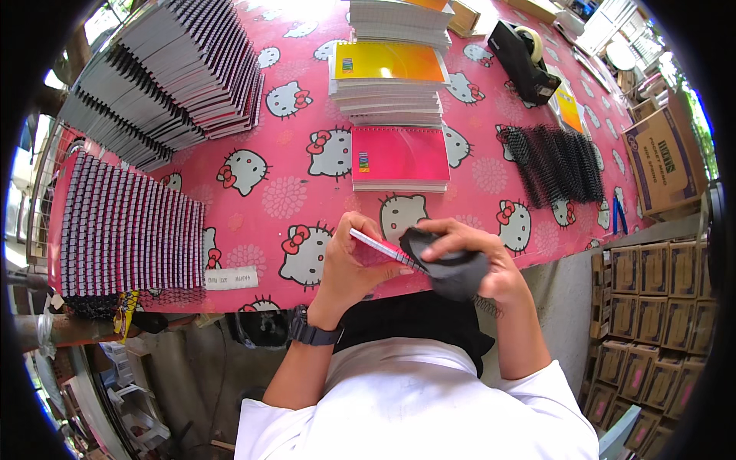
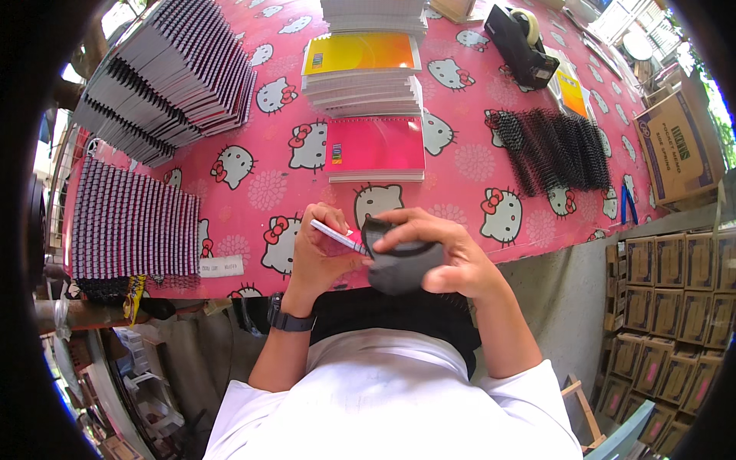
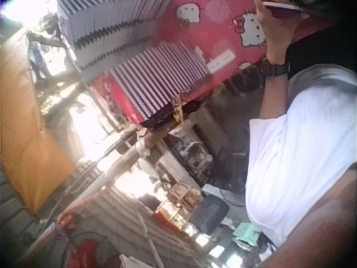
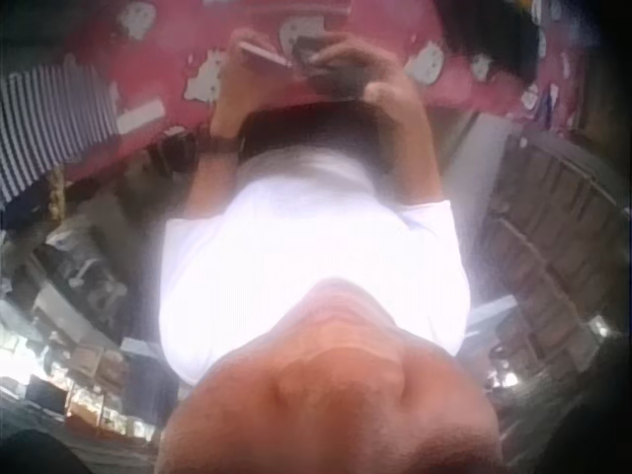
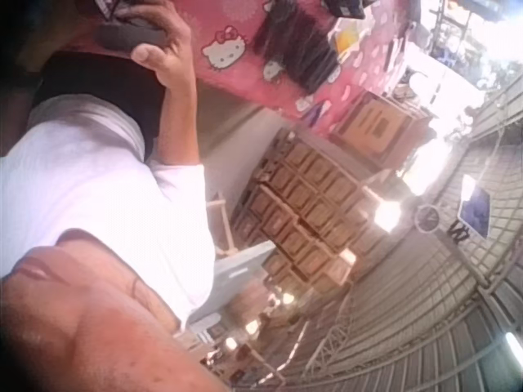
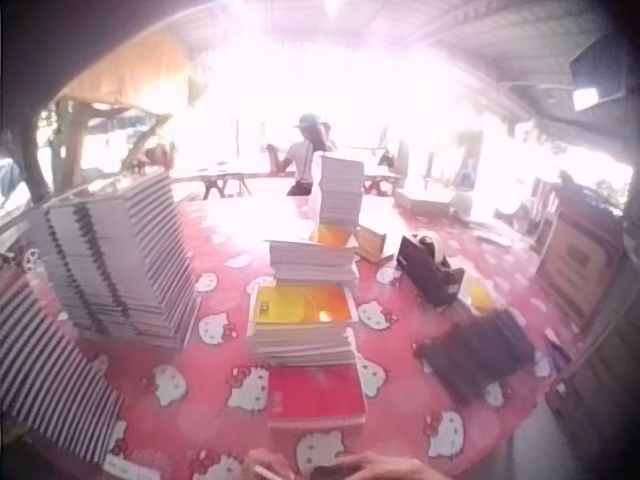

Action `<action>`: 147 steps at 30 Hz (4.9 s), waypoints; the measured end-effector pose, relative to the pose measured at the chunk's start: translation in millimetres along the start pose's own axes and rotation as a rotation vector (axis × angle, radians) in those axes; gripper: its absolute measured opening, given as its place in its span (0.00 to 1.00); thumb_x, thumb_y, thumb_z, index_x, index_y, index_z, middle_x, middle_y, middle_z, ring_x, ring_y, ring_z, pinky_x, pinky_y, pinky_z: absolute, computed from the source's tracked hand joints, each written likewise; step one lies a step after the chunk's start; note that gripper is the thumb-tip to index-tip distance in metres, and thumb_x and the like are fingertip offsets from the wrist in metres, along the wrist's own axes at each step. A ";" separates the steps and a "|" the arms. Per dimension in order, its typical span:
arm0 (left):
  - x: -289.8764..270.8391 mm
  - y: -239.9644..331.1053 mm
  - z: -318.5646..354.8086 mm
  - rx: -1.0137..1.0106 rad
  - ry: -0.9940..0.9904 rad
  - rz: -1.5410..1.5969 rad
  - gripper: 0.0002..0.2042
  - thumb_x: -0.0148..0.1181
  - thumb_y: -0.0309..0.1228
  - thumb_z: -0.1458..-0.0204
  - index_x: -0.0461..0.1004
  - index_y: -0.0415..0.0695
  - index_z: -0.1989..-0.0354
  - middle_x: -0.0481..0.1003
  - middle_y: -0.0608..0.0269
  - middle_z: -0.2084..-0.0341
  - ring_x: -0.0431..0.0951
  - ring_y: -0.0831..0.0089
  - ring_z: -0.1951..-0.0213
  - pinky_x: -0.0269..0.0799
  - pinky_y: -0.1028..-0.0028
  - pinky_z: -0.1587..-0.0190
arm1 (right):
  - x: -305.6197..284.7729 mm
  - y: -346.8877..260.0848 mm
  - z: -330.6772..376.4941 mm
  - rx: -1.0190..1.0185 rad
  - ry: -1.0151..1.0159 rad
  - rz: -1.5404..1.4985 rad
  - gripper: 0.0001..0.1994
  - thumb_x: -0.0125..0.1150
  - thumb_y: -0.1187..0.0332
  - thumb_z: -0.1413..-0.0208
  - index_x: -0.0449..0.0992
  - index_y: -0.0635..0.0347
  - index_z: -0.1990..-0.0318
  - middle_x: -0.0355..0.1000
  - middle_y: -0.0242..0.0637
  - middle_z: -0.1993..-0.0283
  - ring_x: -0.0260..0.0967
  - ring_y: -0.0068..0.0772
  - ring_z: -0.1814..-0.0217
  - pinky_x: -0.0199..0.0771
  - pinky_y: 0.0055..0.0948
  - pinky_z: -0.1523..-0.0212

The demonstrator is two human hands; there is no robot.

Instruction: The person attaches a plastic spiral binding to stacks of paper and covers to assemble notebooks, then taps the finished notebooks against the table to align the edges.

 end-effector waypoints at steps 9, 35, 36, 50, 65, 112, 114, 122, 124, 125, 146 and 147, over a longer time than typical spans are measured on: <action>2.0 -2.4 1.2 -0.077 0.018 -0.034 0.28 0.78 0.33 0.66 0.64 0.44 0.61 0.70 0.66 0.71 0.74 0.75 0.67 0.71 0.75 0.64 | -4.9 12.2 -4.2 0.094 0.091 0.122 0.32 0.64 0.42 0.59 0.78 0.64 0.56 0.69 0.52 0.46 0.63 0.44 0.39 0.58 0.38 0.40; 11.3 61.5 -9.5 0.289 -0.314 -0.471 0.13 0.69 0.27 0.60 0.77 0.52 0.64 0.69 0.64 0.68 0.68 0.65 0.61 0.65 0.65 0.56 | -27.1 31.2 15.9 0.105 0.257 0.001 0.37 0.61 0.40 0.54 0.72 0.66 0.48 0.62 0.51 0.39 0.60 0.41 0.36 0.55 0.37 0.37; 11.1 61.3 -10.6 0.281 -0.300 -0.480 0.13 0.69 0.28 0.61 0.77 0.52 0.64 0.68 0.64 0.67 0.68 0.65 0.61 0.65 0.65 0.56 | -26.1 32.0 16.0 0.106 0.246 0.019 0.37 0.61 0.40 0.54 0.72 0.66 0.48 0.61 0.52 0.39 0.59 0.42 0.36 0.55 0.38 0.37; 17.1 67.5 -10.0 0.388 -0.347 -0.600 0.13 0.70 0.32 0.62 0.76 0.50 0.67 0.70 0.67 0.65 0.70 0.64 0.61 0.66 0.64 0.55 | -23.1 22.4 14.6 0.090 0.270 0.229 0.33 0.69 0.51 0.58 0.72 0.64 0.47 0.58 0.53 0.35 0.56 0.45 0.33 0.54 0.39 0.36; 11.0 8.7 6.9 -0.020 0.043 0.086 0.18 0.64 0.15 0.53 0.68 0.41 0.55 0.67 0.65 0.61 0.70 0.79 0.58 0.67 0.78 0.53 | 16.3 -59.9 -12.0 -0.103 0.146 1.071 0.17 0.67 0.73 0.57 0.75 0.62 0.57 0.73 0.40 0.57 0.68 0.44 0.52 0.70 0.35 0.51; 23.8 -4.2 10.0 0.010 0.087 0.010 0.14 0.69 0.27 0.54 0.67 0.43 0.65 0.72 0.64 0.70 0.73 0.70 0.67 0.69 0.72 0.64 | 33.1 -36.0 -13.9 -0.236 0.085 1.210 0.20 0.63 0.77 0.55 0.74 0.61 0.51 0.72 0.39 0.66 0.67 0.40 0.66 0.71 0.34 0.64; 24.4 -2.8 10.0 0.003 0.065 0.027 0.14 0.69 0.27 0.54 0.67 0.43 0.65 0.72 0.65 0.70 0.73 0.72 0.67 0.69 0.74 0.64 | 28.4 -33.8 -11.0 -0.181 0.076 1.175 0.22 0.61 0.78 0.54 0.72 0.60 0.47 0.73 0.40 0.64 0.69 0.41 0.65 0.72 0.35 0.63; 9.1 -4.7 13.6 -0.246 -0.031 0.208 0.15 0.70 0.28 0.55 0.68 0.44 0.65 0.71 0.66 0.70 0.72 0.75 0.65 0.68 0.75 0.61 | -63.2 -42.1 11.3 0.049 0.288 1.127 0.24 0.70 0.64 0.57 0.75 0.56 0.48 0.68 0.43 0.44 0.65 0.43 0.45 0.66 0.36 0.46; 11.9 -6.5 11.5 -0.221 -0.072 0.116 0.15 0.71 0.29 0.56 0.68 0.44 0.66 0.71 0.66 0.70 0.70 0.72 0.63 0.66 0.73 0.59 | -61.1 -11.1 16.7 -0.022 0.238 1.322 0.26 0.72 0.60 0.60 0.76 0.54 0.50 0.64 0.43 0.39 0.62 0.47 0.42 0.63 0.40 0.43; 12.1 -8.0 12.7 -0.216 -0.092 0.068 0.15 0.71 0.30 0.56 0.68 0.44 0.66 0.71 0.67 0.70 0.69 0.71 0.62 0.66 0.72 0.58 | -64.0 -4.8 18.0 -0.032 0.255 1.313 0.27 0.73 0.59 0.62 0.76 0.53 0.50 0.61 0.43 0.37 0.60 0.49 0.41 0.62 0.42 0.42; 8.6 -5.2 11.4 -0.155 -0.235 -0.022 0.17 0.72 0.30 0.60 0.68 0.47 0.66 0.72 0.67 0.70 0.68 0.67 0.59 0.59 0.68 0.50 | 3.1 -28.5 -6.7 -0.088 -0.076 0.238 0.18 0.68 0.56 0.57 0.79 0.61 0.64 0.68 0.47 0.48 0.66 0.46 0.45 0.65 0.38 0.45; 8.6 -8.3 13.4 -0.212 -0.208 0.024 0.17 0.72 0.30 0.60 0.68 0.47 0.66 0.72 0.67 0.69 0.68 0.67 0.59 0.59 0.68 0.49 | -0.5 -22.1 -9.5 -0.026 -0.021 0.347 0.19 0.68 0.56 0.58 0.79 0.61 0.63 0.68 0.47 0.48 0.66 0.45 0.44 0.64 0.38 0.44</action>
Point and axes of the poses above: each hand's wrist, its own z-axis away from the middle knuckle, its own x-axis out of the palm, y = z × x, the point moved 6 cm from there along -z, towards the middle knuckle
